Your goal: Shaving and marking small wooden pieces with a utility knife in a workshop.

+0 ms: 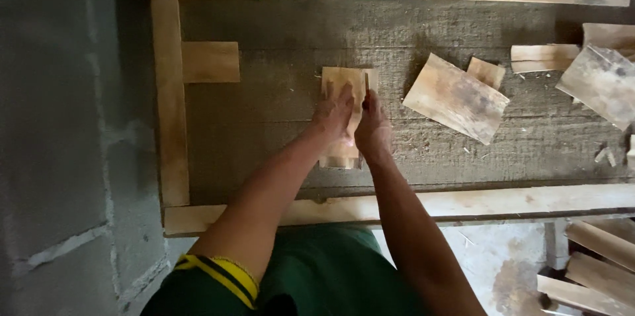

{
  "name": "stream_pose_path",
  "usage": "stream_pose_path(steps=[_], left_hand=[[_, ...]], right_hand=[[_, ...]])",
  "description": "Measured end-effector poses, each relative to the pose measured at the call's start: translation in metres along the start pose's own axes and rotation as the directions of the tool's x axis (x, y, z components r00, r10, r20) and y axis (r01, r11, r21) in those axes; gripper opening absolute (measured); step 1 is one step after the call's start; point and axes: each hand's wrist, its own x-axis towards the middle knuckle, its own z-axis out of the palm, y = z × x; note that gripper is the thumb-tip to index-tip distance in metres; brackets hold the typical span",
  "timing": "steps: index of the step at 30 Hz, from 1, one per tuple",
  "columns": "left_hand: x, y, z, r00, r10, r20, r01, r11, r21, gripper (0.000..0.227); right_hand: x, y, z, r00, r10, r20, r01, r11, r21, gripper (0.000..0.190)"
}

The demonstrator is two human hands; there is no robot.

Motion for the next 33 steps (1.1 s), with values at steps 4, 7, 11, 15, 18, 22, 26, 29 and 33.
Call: stream_pose_path(steps=[4, 7, 11, 15, 18, 22, 26, 29, 33], left_hand=[[0.026, 0.000, 0.039, 0.998, 0.029, -0.063, -0.024, 0.997, 0.070, 0.129], [0.031, 0.003, 0.046, 0.993, 0.054, -0.103, -0.043, 0.993, 0.109, 0.129], [0.029, 0.001, 0.045, 0.990, 0.121, -0.068, -0.115, 0.990, 0.086, 0.117], [0.032, -0.001, 0.057, 0.967, 0.057, -0.248, -0.045, 0.997, 0.057, 0.121], [0.025, -0.004, 0.047, 0.978, 0.129, -0.164, -0.134, 0.991, -0.016, 0.088], [0.028, -0.002, 0.051, 0.983, 0.006, -0.184, -0.064, 0.949, -0.307, 0.122], [0.014, -0.003, 0.029, 0.975, 0.167, -0.145, -0.141, 0.975, 0.172, 0.088], [0.009, -0.003, 0.021, 0.978, 0.143, -0.150, -0.126, 0.985, 0.120, 0.093], [0.008, -0.004, 0.020, 0.980, 0.121, -0.157, -0.106, 0.989, 0.101, 0.112]], right_hand=[[0.013, 0.008, 0.015, 0.999, -0.009, -0.048, 0.005, 0.995, -0.101, 0.061], [0.012, 0.000, 0.013, 0.998, 0.049, -0.036, -0.052, 0.993, -0.109, 0.059], [0.011, -0.004, 0.014, 0.997, 0.068, -0.021, -0.070, 0.991, -0.112, 0.063], [0.013, 0.010, 0.025, 0.998, 0.050, -0.050, -0.058, 0.982, -0.182, 0.059], [0.019, -0.014, 0.014, 0.955, 0.277, 0.104, -0.254, 0.947, -0.195, 0.062], [0.017, 0.005, 0.027, 0.970, 0.232, 0.067, -0.209, 0.947, -0.246, 0.067], [0.014, 0.030, 0.042, 0.997, -0.023, -0.080, 0.000, 0.962, -0.274, 0.072], [0.015, 0.007, 0.028, 0.997, 0.075, -0.018, -0.077, 0.949, -0.307, 0.071], [0.018, 0.012, 0.035, 0.997, 0.057, -0.054, -0.072, 0.938, -0.339, 0.070]])
